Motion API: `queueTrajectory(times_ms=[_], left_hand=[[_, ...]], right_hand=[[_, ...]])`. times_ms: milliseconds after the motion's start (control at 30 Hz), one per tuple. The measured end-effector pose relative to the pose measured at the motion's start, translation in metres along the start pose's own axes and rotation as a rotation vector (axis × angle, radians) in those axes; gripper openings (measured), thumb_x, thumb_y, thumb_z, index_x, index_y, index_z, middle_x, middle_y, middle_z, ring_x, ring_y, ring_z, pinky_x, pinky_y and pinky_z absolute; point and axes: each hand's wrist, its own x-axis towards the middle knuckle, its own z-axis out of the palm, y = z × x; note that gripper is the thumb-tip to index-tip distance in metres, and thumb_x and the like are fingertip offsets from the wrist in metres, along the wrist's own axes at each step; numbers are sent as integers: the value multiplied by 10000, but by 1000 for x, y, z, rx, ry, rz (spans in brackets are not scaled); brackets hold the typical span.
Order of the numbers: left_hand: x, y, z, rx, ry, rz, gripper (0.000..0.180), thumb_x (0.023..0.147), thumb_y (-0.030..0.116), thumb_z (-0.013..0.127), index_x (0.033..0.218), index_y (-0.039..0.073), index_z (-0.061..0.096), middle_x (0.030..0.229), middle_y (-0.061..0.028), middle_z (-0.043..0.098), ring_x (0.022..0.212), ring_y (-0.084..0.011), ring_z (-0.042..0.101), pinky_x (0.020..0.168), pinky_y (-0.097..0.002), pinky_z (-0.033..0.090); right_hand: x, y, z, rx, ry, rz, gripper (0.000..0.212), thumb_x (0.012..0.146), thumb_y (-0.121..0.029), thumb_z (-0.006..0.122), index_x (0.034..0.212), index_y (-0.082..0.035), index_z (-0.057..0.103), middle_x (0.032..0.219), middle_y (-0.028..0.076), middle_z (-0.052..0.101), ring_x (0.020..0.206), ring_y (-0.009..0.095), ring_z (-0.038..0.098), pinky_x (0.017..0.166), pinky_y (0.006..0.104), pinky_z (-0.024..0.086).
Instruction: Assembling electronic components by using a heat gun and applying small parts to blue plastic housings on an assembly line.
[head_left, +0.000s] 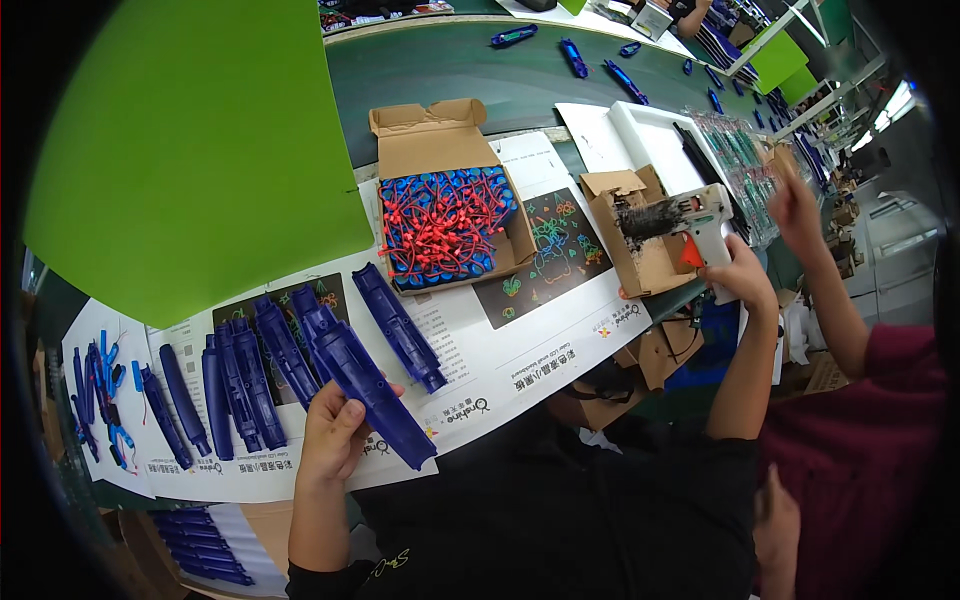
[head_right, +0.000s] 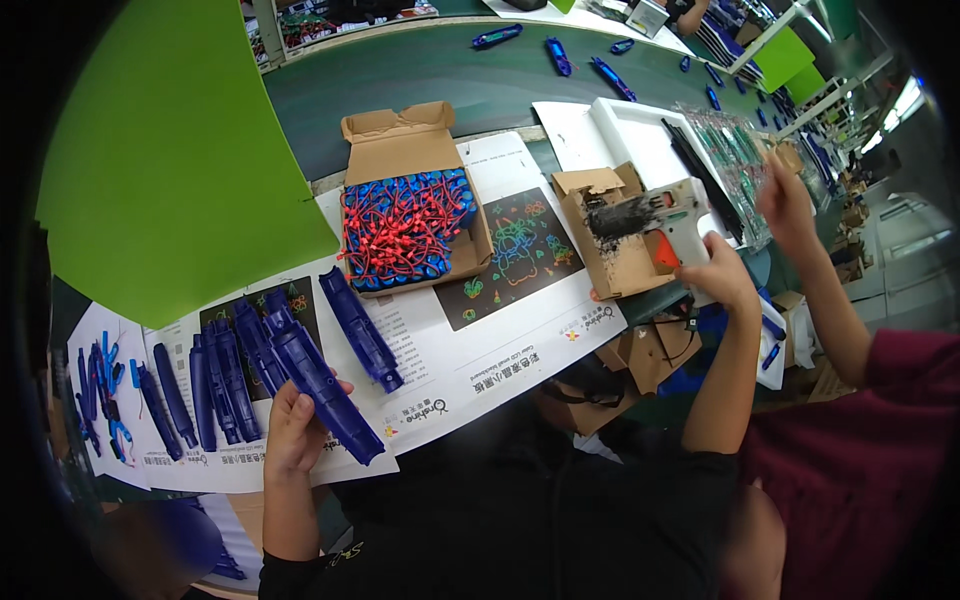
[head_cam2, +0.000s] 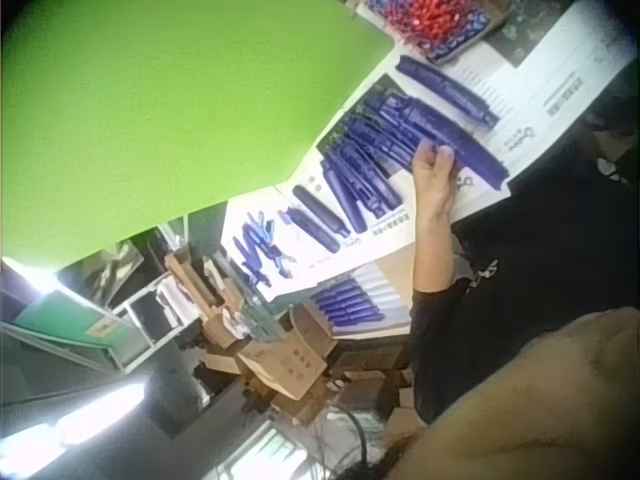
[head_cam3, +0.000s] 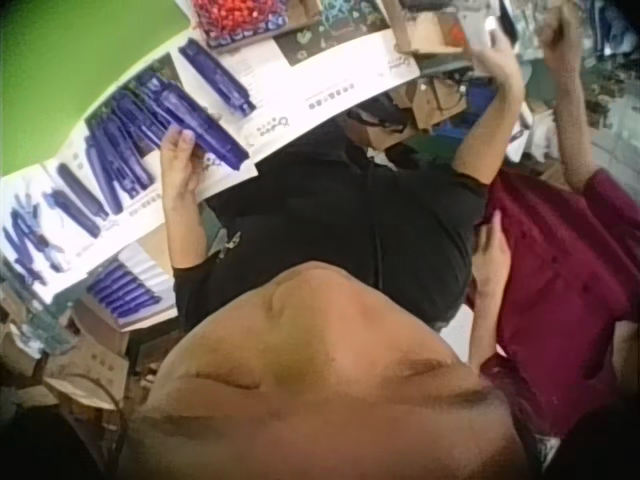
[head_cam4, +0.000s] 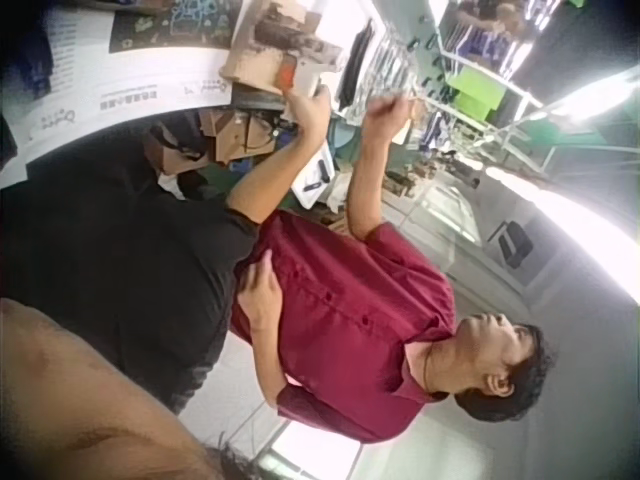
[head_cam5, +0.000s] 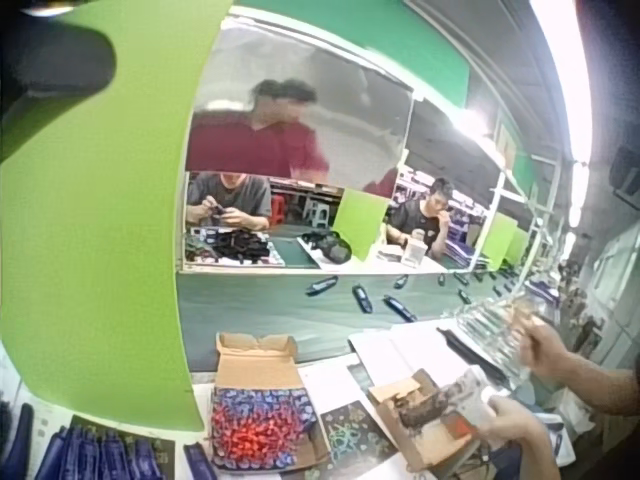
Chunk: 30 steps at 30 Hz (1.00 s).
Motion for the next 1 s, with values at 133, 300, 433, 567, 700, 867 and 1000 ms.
queueTrajectory(times_ms=[133,300,433,567,700,867,1000], left_hand=[[5,1,9,40,-11,-9,529,792,375,698,1123,2,524,1017,-158,627,894,-193,629,768,-319,533],[17,1,23,40,-133,-36,559,820,386,662,1171,-8,474,1085,-162,608,1014,-238,602,892,-379,491],[30,-19,29,-172,-169,-34,485,907,396,525,1198,12,468,1092,-139,591,972,-236,610,841,-397,506],[29,-17,32,-319,-80,-147,551,940,472,383,1266,30,423,1009,-82,581,830,-175,596,714,-342,518],[34,-11,38,-331,-27,-122,632,929,538,342,1302,30,384,928,-47,545,752,-126,553,626,-287,489],[36,-10,52,-298,17,-140,608,938,530,340,1279,32,410,890,-40,535,715,-112,528,586,-263,468],[35,-9,54,-258,65,-108,613,936,526,355,1267,14,415,885,-43,535,705,-114,526,575,-259,462]], right_hand=[[-14,-43,-1,242,-305,43,408,632,-33,662,1012,10,519,774,83,579,583,172,588,530,293,483],[-28,-51,14,448,-451,180,415,696,-65,656,1084,12,531,820,91,604,606,177,605,541,312,504],[-40,-52,40,421,-384,191,339,714,-55,620,1041,17,568,848,93,622,720,187,617,651,306,489],[-45,-14,1,759,-76,81,483,597,-6,499,1076,43,537,930,132,619,842,249,624,767,358,522],[-58,-38,-28,819,-35,-80,523,565,5,516,1084,68,508,985,173,605,954,295,604,844,403,508],[-76,-46,-49,706,87,-199,501,588,1,531,1089,24,523,1000,141,605,1019,279,580,851,409,501],[-88,-54,-63,790,149,-295,504,595,-1,543,1098,17,527,1013,133,595,1065,278,560,861,408,500]])
